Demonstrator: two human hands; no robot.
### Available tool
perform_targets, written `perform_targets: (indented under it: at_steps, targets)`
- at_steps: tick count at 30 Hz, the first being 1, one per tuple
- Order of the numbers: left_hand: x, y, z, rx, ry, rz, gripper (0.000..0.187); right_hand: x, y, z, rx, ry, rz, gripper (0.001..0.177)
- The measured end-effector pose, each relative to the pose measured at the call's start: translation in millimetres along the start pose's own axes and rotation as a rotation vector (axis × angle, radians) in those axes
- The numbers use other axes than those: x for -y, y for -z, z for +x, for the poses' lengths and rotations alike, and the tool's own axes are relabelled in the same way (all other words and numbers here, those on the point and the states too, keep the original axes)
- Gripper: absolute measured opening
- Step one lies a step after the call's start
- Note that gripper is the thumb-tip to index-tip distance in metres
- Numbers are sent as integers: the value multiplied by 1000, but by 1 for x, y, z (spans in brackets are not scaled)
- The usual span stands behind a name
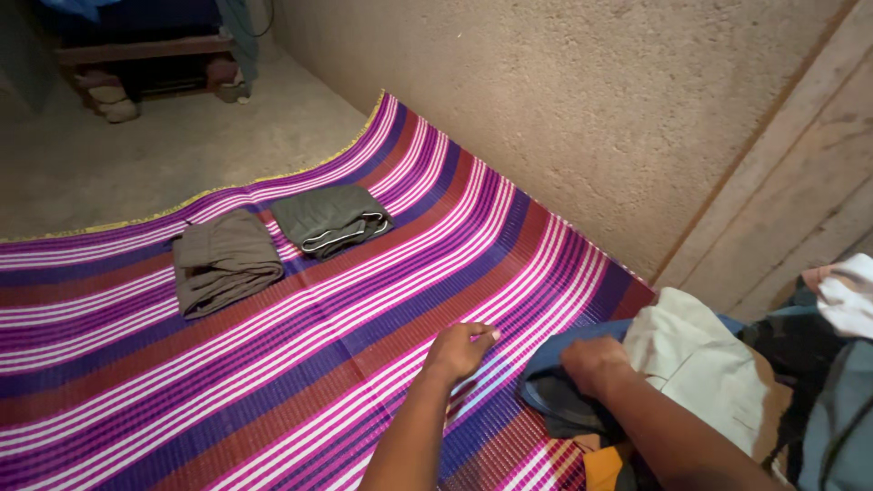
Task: The person folds a pair of gray pants on a striped mat, smoothing and aligning the legs before folding them into a compact rectangle. The person then picks up a pair of blue jeans and begins to fold them in a similar manner.
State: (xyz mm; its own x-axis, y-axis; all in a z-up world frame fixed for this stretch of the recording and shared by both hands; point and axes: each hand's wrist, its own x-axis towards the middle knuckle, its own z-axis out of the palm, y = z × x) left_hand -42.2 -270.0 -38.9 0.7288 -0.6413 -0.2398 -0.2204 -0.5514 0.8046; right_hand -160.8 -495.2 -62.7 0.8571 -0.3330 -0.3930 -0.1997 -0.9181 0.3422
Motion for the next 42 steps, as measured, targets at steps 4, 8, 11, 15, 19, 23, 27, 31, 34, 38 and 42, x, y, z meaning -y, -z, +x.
perform_targets:
  at_steps: [4,8,11,15,19,23,27,31,34,38,42]
  targets:
    - [4,2,-3,25,10,42,49,7,-7,11,-47,69,-13,29]
    - [2,4,-12,76,22,71,61,17,9,12,-157,148,83,26]
    - [-1,8,-20,97,42,77,77,19,39,12,-119,129,11,23]
    - [0,11,-17,31,-8,69,95,13,84,1,-253,180,86,21]
    - [14,6,1,-42,-51,-70,104,14,123,-17,-388,217,217,19]
    - [30,-8,28,-201,-311,-350,86,32,146,-30,-440,299,306,19]
    - [42,-2,39,-399,-380,-441,29,53,156,-29,-768,571,394,17]
    - [34,17,29,-512,-237,-330,17,63,160,-28,-752,538,474,19]
    - [15,24,17,-602,-288,-285,20,66,168,-27,-700,451,544,26]
    - [0,39,11,-693,-247,-273,20,67,178,-31,-651,414,607,42]
    - [11,60,26,-904,-256,-307,24,71,187,-39,-739,600,562,59]
